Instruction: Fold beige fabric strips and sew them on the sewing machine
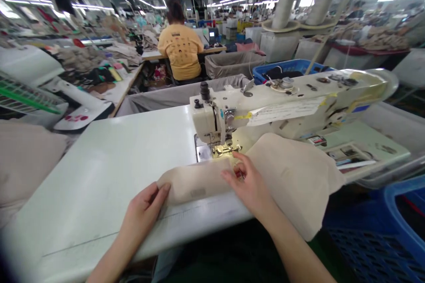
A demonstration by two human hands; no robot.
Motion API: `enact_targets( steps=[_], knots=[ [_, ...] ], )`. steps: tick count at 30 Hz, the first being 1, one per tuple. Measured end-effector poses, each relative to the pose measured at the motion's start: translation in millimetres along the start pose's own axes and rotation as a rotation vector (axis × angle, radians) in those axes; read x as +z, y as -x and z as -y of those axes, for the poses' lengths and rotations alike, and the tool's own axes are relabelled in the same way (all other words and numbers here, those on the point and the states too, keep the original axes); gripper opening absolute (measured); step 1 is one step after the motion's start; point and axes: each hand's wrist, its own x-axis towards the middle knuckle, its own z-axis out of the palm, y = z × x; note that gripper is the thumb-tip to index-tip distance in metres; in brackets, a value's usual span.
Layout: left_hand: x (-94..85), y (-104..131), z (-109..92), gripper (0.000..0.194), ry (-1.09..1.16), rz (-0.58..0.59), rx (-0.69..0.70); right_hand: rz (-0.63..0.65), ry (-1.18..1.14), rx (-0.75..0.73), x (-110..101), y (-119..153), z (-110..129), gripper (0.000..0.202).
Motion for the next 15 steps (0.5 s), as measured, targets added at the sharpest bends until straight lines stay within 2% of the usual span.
enact_targets(
  steps=[4,6,9,15],
  knots=[
    [0.0,1,0,0.045,0.015,-0.028,-0.024,0.026,-0.228,0.01,6,8,0,0.049],
    [-0.6,2,0,0.045,0.022,-0.044,-0.043,-0.033,-0.244,0.012,10,13,-5,0.043],
    [-1.5,4,-1,0.046,0.027,-0.045,-0.066,-0.121,-0.129,-0.017,14,17,-13,0.035],
    [-2.4,8,-2,0.044,0.014,-0.052,-0.074,0.051,0.128,-0.066,17,13,-13,0.024]
  ],
)
